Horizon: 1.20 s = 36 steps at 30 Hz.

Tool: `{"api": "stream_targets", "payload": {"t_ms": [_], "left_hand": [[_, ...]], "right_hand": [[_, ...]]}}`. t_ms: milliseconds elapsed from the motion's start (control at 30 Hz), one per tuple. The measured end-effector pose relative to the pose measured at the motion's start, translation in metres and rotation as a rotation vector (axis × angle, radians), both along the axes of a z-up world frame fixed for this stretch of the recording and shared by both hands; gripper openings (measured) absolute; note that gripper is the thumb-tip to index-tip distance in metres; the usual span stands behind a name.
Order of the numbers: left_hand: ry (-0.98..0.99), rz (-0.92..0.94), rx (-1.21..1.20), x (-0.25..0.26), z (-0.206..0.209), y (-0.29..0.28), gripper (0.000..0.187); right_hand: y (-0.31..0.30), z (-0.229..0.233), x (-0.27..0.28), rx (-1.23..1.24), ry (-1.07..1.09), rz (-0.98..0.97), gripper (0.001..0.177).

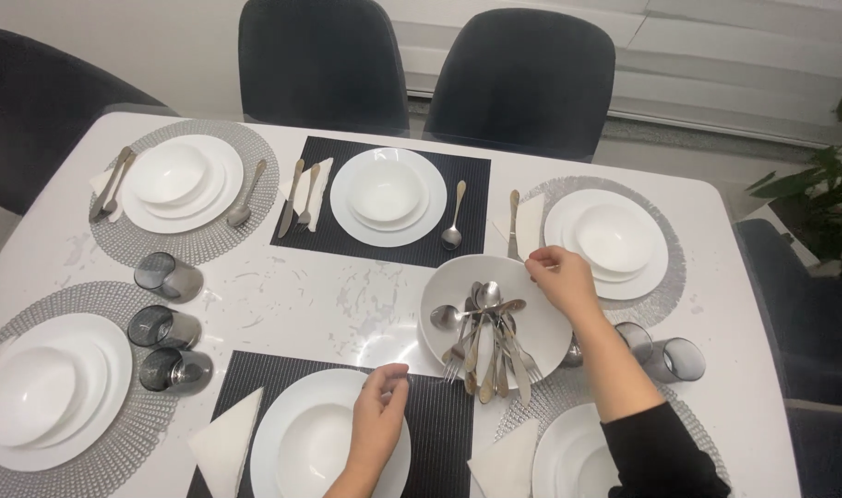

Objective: The person folds white paper napkins into triangular shapes and places them on plates at each setting. They then arrange forks, knives, and spoons beside the plates, completing the table setting for four place settings.

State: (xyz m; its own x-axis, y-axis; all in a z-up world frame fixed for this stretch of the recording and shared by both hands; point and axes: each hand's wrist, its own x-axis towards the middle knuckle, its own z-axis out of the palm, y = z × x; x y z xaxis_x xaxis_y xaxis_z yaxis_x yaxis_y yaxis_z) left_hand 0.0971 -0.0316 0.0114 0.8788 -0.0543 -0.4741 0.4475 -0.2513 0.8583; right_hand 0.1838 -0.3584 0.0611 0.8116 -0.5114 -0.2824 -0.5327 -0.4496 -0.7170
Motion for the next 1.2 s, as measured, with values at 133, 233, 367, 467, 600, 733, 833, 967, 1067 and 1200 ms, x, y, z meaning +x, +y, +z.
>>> {"api": "stream_targets", "payload": {"t_ms": [133,233,367,467,600,733,833,967,1067,1200], "left_hand": [[-0.032,-0.019,-0.036,-0.010,0.004,0.008,0.029],[-0.011,-0.028,-0.072,-0.017,0.016,0.014,0.028],[-0.006,-0.041,-0.117,-0.025,0.025,0.023,0.032],[0.033,-0.004,-0.201,-0.026,0.027,0.028,0.037],[0.106,0.030,-0.280,-0.031,0.043,0.037,0.042],[0.093,0.012,-0.279,-0.033,0.037,0.046,0.041],[0.082,0.025,-0.282,-0.036,0.026,0.052,0.039],[0.085,0.029,-0.284,-0.040,0.028,0.054,0.042],[0.090,0.028,-0.277,-0.041,0.030,0.055,0.042],[0.085,0.042,-0.237,-0.045,0.033,0.057,0.039]], "right_hand": [[0.038,0.025,-0.049,0.118,0.118,-0.061,0.024],[0.045,-0.005,-0.081,0.118,0.016,-0.071,0.026],[0.071,-0.007,-0.118,0.264,-0.047,-0.158,0.020],[0.084,-0.001,-0.133,0.228,-0.030,-0.179,0.021],[0.082,-0.009,-0.152,0.199,-0.045,-0.218,0.022],[0.057,-0.033,-0.159,-0.009,-0.058,-0.195,0.023],[0.057,-0.030,-0.153,-0.074,-0.014,-0.194,0.024],[0.079,-0.027,-0.119,-0.110,0.073,-0.022,0.027],[0.097,-0.038,-0.080,-0.123,0.161,0.124,0.026],[0.108,-0.071,-0.031,-0.303,0.338,0.264,0.020]]}}
